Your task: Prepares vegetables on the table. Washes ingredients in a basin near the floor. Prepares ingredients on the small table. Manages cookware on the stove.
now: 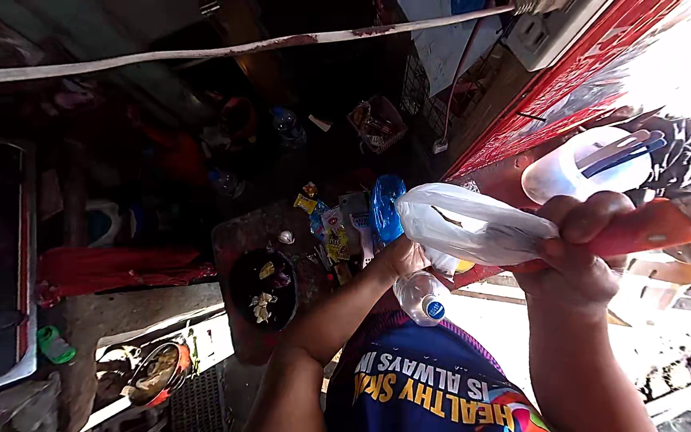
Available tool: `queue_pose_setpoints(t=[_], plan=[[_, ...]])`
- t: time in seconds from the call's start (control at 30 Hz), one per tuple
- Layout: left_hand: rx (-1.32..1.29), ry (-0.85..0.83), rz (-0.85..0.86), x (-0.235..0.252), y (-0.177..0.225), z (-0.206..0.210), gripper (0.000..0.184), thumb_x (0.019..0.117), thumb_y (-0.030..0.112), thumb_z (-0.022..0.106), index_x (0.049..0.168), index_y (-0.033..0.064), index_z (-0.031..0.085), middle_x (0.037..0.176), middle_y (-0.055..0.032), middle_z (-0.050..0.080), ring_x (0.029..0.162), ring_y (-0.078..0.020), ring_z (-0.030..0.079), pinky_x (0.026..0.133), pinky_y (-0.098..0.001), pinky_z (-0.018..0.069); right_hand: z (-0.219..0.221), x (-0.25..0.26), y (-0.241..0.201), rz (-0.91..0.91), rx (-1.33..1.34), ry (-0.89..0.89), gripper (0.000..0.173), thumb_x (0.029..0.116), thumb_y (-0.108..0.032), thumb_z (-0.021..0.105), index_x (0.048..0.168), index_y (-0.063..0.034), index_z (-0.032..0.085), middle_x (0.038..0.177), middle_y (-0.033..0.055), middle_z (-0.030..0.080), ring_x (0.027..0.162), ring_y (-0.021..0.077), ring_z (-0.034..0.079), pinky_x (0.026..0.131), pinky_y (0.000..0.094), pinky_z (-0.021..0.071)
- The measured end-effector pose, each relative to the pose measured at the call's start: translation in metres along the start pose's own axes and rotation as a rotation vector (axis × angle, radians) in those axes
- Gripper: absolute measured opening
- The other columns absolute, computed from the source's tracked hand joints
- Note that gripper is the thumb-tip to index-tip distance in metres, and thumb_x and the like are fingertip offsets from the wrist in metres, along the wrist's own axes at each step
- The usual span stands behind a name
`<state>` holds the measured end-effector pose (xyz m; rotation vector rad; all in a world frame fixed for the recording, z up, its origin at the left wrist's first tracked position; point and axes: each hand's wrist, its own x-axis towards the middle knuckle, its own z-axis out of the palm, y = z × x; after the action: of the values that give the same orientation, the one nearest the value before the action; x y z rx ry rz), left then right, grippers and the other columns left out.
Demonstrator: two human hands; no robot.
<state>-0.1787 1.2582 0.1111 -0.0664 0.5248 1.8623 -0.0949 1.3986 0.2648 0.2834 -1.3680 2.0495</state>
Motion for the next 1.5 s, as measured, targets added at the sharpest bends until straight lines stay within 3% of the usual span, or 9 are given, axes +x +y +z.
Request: queue_pose_setpoints(t=[0.1, 0.2, 0.37, 0.73, 0.9, 1.03, 1.23, 1.37, 1.5], plan=[[-0.071, -0.141, 0.025, 0.013, 0.004, -0.018, 0.024, 0.1063, 0.031, 0.051, 0.105, 0.0162, 0.070, 0.098, -0.0059, 0.076, 0.091, -0.0156, 0.074, 0.083, -0.0322, 0.0603, 0.003, 0.010, 0.014, 0.036, -0.012, -0.016, 0.024, 0.0849, -0.007, 0.075, 0.099, -0.0247, 0.066, 0.088, -0.0104, 0.068, 0.079, 0.0013, 0.067, 0.071, 0.0199, 0.0596], [-0.147, -0.184, 0.080, 0.017, 0.014, -0.023, 0.035, 0.0976, 0.047, 0.064, 0.109, 0.0151, 0.073, 0.103, -0.0095, 0.076, 0.094, -0.0205, 0.075, 0.084, -0.0365, 0.0615, 0.004, 0.011, 0.022, 0.046, 0.007, -0.039, 0.022, 0.0866, -0.006, 0.073, 0.099, -0.0218, 0.065, 0.090, -0.0081, 0.068, 0.079, 0.0025, 0.067, 0.071, 0.0203, 0.0595], [-0.211, -0.062, 0.113, -0.002, 0.015, -0.026, 0.068, 0.0926, 0.080, 0.037, 0.106, 0.0240, 0.073, 0.100, -0.0051, 0.076, 0.091, -0.0189, 0.073, 0.077, -0.0393, 0.0610, -0.005, -0.004, 0.020, 0.074, 0.015, -0.082, 0.021, 0.0864, -0.008, 0.075, 0.099, -0.0227, 0.069, 0.087, -0.0104, 0.068, 0.078, 0.0002, 0.066, 0.073, 0.0186, 0.0583], [0.049, 0.091, 0.370, -0.020, 0.079, -0.019, 0.059, 0.0925, 0.074, 0.050, 0.117, 0.0242, 0.070, 0.106, -0.0019, 0.075, 0.096, -0.0166, 0.073, 0.080, -0.0404, 0.0624, -0.068, -0.038, 0.037, 0.318, -0.260, 0.237, 0.015, 0.0927, -0.014, 0.070, 0.102, -0.0248, 0.065, 0.106, -0.0094, 0.069, 0.092, 0.0048, 0.067, 0.081, 0.0266, 0.0606], [0.288, 0.459, 0.557, 0.005, 0.162, 0.017, 0.056, 0.1084, 0.056, 0.021, 0.123, 0.0155, 0.057, 0.105, -0.0081, 0.069, 0.094, -0.0232, 0.069, 0.076, -0.0469, 0.0601, -0.086, -0.071, 0.060, 0.389, -0.366, 0.285, 0.029, 0.0936, -0.015, 0.066, 0.122, -0.0122, 0.061, 0.110, -0.0020, 0.071, 0.096, 0.0148, 0.072, 0.086, 0.0356, 0.0624], [0.467, 0.694, 0.888, 0.040, 0.224, 0.029, 0.040, 0.1087, 0.031, 0.045, 0.141, 0.0077, 0.045, 0.118, -0.0138, 0.064, 0.104, -0.0246, 0.067, 0.086, -0.0475, 0.0594, -0.086, -0.092, 0.063, 0.427, -0.407, 0.275, 0.024, 0.0948, -0.010, 0.062, 0.118, -0.0034, 0.058, 0.104, 0.0006, 0.072, 0.093, 0.0133, 0.072, 0.084, 0.0331, 0.0619], [0.694, 0.951, 1.127, 0.095, 0.262, 0.035, 0.081, 0.1015, 0.023, 0.062, 0.160, 0.0052, 0.009, 0.149, -0.0237, 0.043, 0.126, -0.0275, 0.056, 0.098, -0.0408, 0.0547, -0.087, -0.118, 0.066, 0.484, -0.437, 0.279, 0.023, 0.0947, -0.007, 0.059, 0.115, 0.0032, 0.057, 0.103, 0.0020, 0.070, 0.092, 0.0104, 0.071, 0.082, 0.0283, 0.0612], [1.186, 1.002, 1.081, 0.141, 0.253, 0.009, 0.076, 0.1058, 0.024, 0.055, 0.157, -0.0096, 0.011, 0.157, -0.0332, 0.032, 0.143, -0.0339, 0.044, 0.117, -0.0371, 0.0398, -0.084, -0.127, 0.069, 0.508, -0.401, 0.308, 0.021, 0.0932, -0.004, 0.057, 0.113, 0.0024, 0.056, 0.104, 0.0019, 0.068, 0.093, 0.0109, 0.071, 0.085, 0.0304, 0.0619], [1.510, 1.082, 0.785, 0.161, 0.231, -0.010, 0.074, 0.1079, 0.029, 0.051, 0.159, -0.0080, 0.012, 0.152, -0.0377, 0.038, 0.139, -0.0452, 0.045, 0.117, -0.0453, 0.0386, -0.082, -0.132, 0.068, 0.532, -0.436, 0.332, 0.026, 0.0928, -0.005, 0.059, 0.116, 0.0058, 0.054, 0.104, 0.0014, 0.068, 0.093, 0.0084, 0.071, 0.085, 0.0280, 0.0615]])
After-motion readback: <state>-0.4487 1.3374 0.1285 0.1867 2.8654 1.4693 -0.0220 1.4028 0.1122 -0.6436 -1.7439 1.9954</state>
